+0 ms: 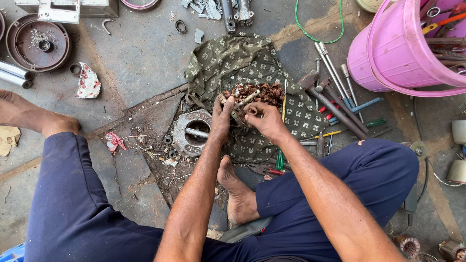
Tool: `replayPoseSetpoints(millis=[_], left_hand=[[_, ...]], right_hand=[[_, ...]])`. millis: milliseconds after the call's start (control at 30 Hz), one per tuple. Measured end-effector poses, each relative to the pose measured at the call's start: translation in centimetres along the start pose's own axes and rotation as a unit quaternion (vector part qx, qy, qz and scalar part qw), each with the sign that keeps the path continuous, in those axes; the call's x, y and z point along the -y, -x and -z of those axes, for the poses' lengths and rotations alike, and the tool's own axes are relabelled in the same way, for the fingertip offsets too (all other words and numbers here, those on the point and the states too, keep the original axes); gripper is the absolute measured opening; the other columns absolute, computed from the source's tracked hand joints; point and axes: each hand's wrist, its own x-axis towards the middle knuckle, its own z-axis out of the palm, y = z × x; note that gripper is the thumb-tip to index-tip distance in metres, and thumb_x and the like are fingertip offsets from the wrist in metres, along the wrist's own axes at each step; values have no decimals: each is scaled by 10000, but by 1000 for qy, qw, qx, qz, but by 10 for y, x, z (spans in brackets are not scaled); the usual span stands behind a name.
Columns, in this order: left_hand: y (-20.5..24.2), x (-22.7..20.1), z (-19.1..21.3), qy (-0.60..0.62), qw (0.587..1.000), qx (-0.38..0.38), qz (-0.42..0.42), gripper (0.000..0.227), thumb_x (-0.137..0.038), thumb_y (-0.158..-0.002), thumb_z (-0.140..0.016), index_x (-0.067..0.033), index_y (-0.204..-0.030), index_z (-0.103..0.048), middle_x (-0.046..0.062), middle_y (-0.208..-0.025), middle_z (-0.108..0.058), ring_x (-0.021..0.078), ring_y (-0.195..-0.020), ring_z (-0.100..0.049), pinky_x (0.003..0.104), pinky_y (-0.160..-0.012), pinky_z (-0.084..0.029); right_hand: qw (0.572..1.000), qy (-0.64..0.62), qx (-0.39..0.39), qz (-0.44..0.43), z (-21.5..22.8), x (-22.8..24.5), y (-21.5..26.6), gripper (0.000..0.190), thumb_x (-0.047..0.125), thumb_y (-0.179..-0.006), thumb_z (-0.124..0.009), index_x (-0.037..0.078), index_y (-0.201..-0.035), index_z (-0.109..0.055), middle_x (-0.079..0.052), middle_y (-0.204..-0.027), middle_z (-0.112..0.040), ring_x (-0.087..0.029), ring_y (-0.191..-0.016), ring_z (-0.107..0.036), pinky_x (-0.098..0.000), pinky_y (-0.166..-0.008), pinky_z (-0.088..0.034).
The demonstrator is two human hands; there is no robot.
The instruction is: The person uses a screwdriver to pry and scrape copper windings from a motor stator core. They repeatedly scrape the slots to remove debris and then pull out the loosened copper wire by hand, placing it on a cloth nearby.
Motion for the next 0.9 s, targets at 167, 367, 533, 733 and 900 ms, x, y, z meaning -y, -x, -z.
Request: replayPoseSetpoints(millis=[167, 367, 533, 733, 900], left_hand=[[4, -7, -1, -35, 999, -1, -27, 988, -659, -836, -622, -54, -1572, -363, 307, -1428, -558, 408, -1332, -564, 567, -1110, -456], [-1, 0, 1, -185, 979, -32, -78, 1074, -678, -851, -634, -90, -1636, -196, 306, -1601, -312, 426, -1452, -395, 602, -1140, -387], [-8, 4, 1, -178, 980, -55, -71, 1091, -695, -847, -622, -80, -1636, -187, 293, -1616, -313, 425, -1486, -372, 589, -1169, -373], [-9, 11, 6, -166, 980, -69, -81, 1105, -706, -847, -630, -68, -1645, -209, 294, -1650, -269, 428, -1525, -301, 573, -1211, -306], [-10, 12, 4, -145, 984, -67, -83, 1110, -708, -844, -614, -52, -1639, -202, 301, -1649, -272, 425, -1516, -317, 562, -1192, -312]], right_hand=[[961, -258, -42, -93, -9, -13, -6, 153, 20, -900, -743, 31, -1052, -727, -28, -880, -683, -99, -742, -674, -267, -658, -589], [993, -65, -17, -101, 1, -11, -11, 207, -20, -846, -714, 52, -1040, -732, -20, -871, -674, -118, -740, -653, -263, -666, -575], [955, 222, -43, 191, 11, 1, -2, 142, 21, -862, -742, 48, -1001, -746, -39, -911, -718, -127, -825, -697, -300, -757, -592], [949, 203, -86, 227, 0, 1, 12, 131, 8, -867, -729, 30, -996, -731, -50, -911, -699, -123, -849, -688, -284, -765, -592], [969, 110, -153, 163, -10, -7, 15, 67, 15, -908, -746, 47, -967, -743, -23, -850, -687, -96, -782, -677, -254, -713, -587]])
